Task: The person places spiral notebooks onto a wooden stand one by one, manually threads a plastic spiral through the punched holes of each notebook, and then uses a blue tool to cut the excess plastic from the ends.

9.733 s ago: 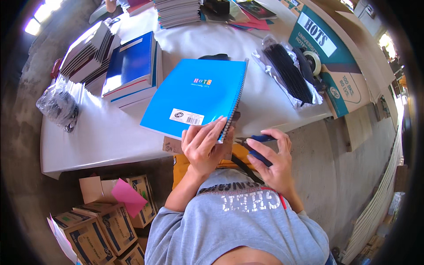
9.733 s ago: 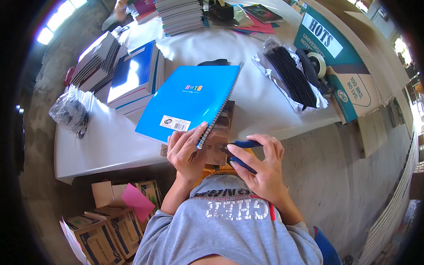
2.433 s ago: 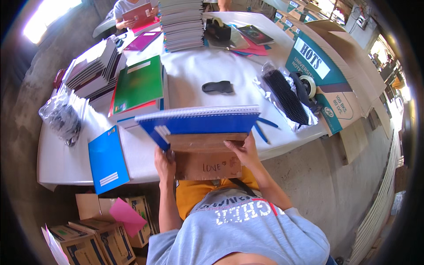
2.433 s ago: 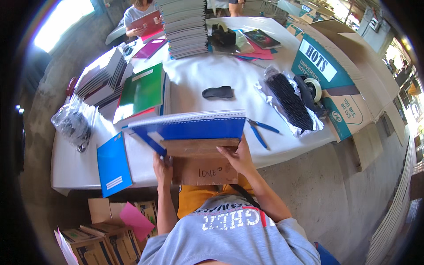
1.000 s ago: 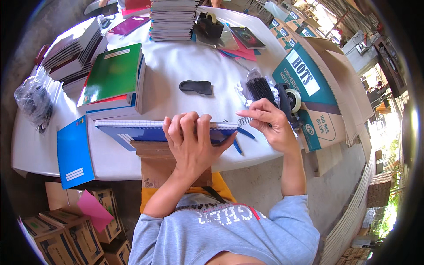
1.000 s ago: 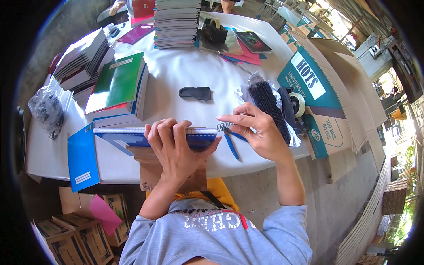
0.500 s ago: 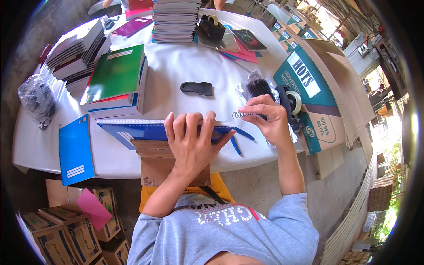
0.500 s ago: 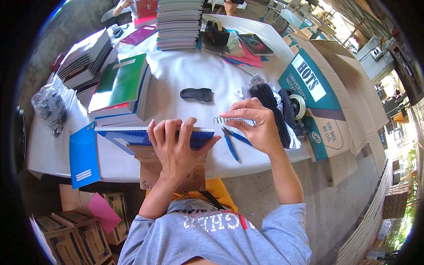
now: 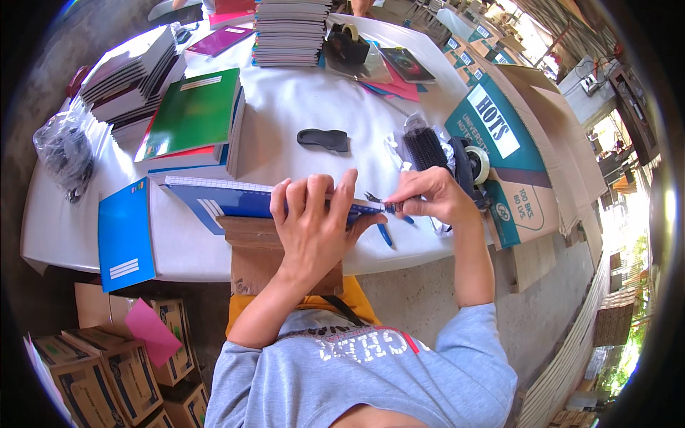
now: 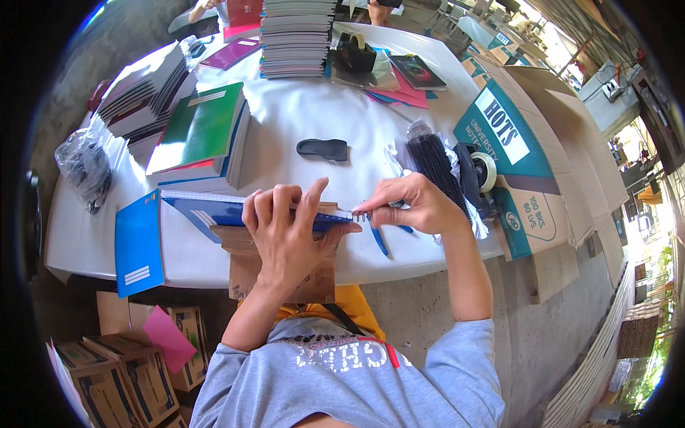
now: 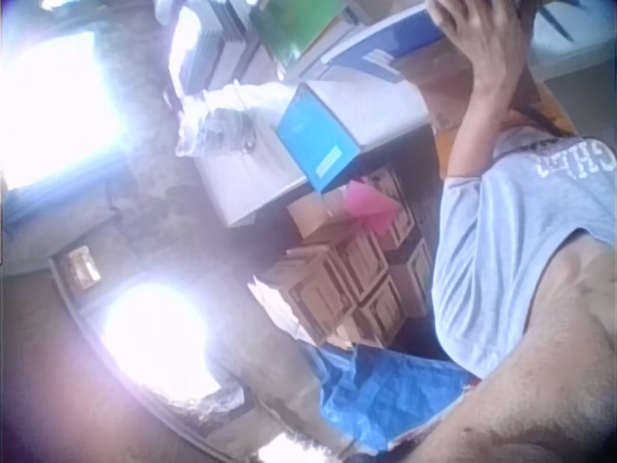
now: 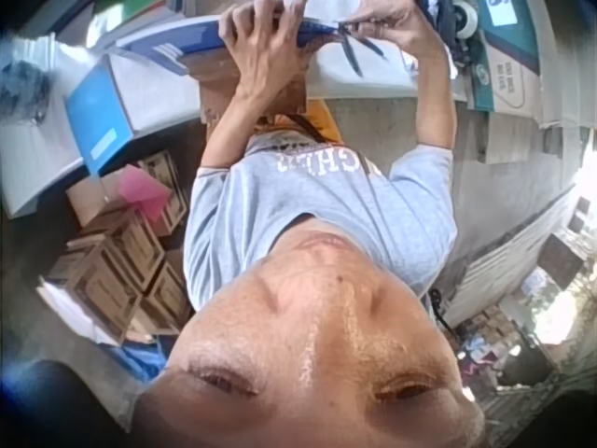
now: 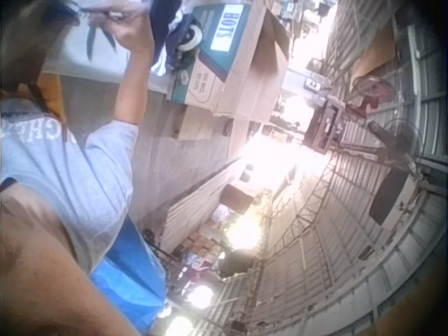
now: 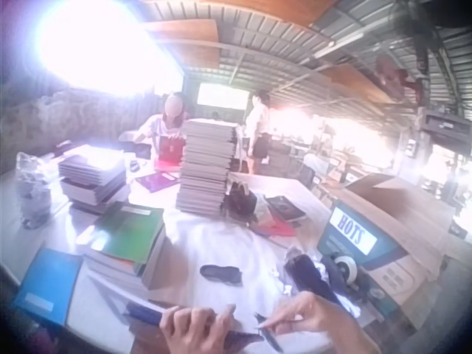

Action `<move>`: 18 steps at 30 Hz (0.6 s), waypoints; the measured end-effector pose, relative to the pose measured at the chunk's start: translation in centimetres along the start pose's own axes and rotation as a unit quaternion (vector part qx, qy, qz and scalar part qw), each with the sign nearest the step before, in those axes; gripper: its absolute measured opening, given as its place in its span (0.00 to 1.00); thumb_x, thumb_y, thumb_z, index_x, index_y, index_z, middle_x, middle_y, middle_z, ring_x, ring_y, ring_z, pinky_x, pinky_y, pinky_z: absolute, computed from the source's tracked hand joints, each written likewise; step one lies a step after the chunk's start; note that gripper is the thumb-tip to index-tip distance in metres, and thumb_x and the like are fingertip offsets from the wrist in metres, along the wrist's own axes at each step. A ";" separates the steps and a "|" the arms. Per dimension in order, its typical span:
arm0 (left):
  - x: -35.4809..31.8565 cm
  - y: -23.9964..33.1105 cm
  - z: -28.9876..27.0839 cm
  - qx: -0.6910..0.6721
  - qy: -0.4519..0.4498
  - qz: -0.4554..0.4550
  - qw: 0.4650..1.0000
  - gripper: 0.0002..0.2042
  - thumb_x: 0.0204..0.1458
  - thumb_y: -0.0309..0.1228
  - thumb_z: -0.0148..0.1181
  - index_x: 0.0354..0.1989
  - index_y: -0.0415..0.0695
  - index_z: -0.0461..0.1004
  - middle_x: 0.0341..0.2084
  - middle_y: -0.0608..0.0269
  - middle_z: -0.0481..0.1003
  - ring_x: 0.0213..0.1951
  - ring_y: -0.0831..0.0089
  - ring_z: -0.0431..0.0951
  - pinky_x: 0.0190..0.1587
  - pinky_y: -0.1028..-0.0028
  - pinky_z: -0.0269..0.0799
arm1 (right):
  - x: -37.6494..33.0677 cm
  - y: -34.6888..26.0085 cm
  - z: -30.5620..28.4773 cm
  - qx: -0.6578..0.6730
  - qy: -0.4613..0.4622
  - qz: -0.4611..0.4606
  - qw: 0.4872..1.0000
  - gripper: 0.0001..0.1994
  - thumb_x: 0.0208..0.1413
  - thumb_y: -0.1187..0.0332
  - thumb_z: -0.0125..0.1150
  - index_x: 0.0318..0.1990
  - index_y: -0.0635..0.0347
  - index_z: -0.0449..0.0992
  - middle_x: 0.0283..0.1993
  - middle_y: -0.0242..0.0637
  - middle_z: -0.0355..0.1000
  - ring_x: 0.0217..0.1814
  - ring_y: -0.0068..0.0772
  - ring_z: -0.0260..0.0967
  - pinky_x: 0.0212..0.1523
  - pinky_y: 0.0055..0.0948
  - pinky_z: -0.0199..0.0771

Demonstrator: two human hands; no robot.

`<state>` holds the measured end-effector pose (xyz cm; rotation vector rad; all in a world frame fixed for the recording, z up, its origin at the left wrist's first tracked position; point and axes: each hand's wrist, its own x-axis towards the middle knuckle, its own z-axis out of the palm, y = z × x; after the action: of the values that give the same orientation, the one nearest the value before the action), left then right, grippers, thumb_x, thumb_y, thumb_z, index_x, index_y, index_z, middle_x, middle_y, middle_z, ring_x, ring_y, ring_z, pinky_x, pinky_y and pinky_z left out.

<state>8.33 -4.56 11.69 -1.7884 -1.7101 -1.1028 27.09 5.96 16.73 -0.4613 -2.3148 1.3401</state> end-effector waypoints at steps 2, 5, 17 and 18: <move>0.1 -0.2 0.0 -0.011 -0.012 -0.006 1.000 0.29 0.37 0.59 0.58 0.43 0.51 0.73 0.30 0.67 0.63 0.38 0.68 0.64 0.51 0.59 0.52 | -0.3 -0.4 0.0 -0.068 -0.038 0.066 0.995 0.12 0.59 0.66 0.50 0.42 0.61 0.76 0.15 0.31 0.65 0.19 0.19 0.62 0.27 0.24 0.67; 0.6 -0.3 -1.1 -0.012 -0.010 -0.017 1.000 0.28 0.37 0.59 0.60 0.42 0.51 0.73 0.29 0.67 0.63 0.39 0.67 0.65 0.55 0.55 0.48 | -0.2 -2.9 1.6 0.064 0.042 0.200 0.977 0.10 0.55 0.68 0.55 0.42 0.61 0.75 0.19 0.33 0.68 0.23 0.20 0.65 0.28 0.24 0.67; -0.4 -2.5 -1.7 -0.028 -0.003 -0.027 0.999 0.23 0.31 0.55 0.68 0.25 0.49 0.72 0.26 0.66 0.66 0.36 0.65 0.66 0.53 0.57 0.50 | 3.2 1.2 -2.0 0.142 -0.213 0.152 0.955 0.18 0.63 0.61 0.40 0.55 0.58 0.67 0.30 0.38 0.75 0.29 0.26 0.71 0.36 0.26 0.71; -0.7 -2.8 -1.6 -0.054 -0.002 -0.002 0.999 0.22 0.31 0.55 0.67 0.23 0.50 0.71 0.25 0.67 0.65 0.34 0.67 0.65 0.50 0.59 0.51 | 4.7 2.5 -2.5 0.019 -0.199 0.127 0.972 0.18 0.61 0.62 0.43 0.56 0.56 0.66 0.37 0.38 0.74 0.36 0.28 0.71 0.41 0.28 0.70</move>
<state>5.25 -5.81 11.55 -1.8528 -1.6864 -1.2149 24.53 11.20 16.59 -0.5312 -2.6110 1.7297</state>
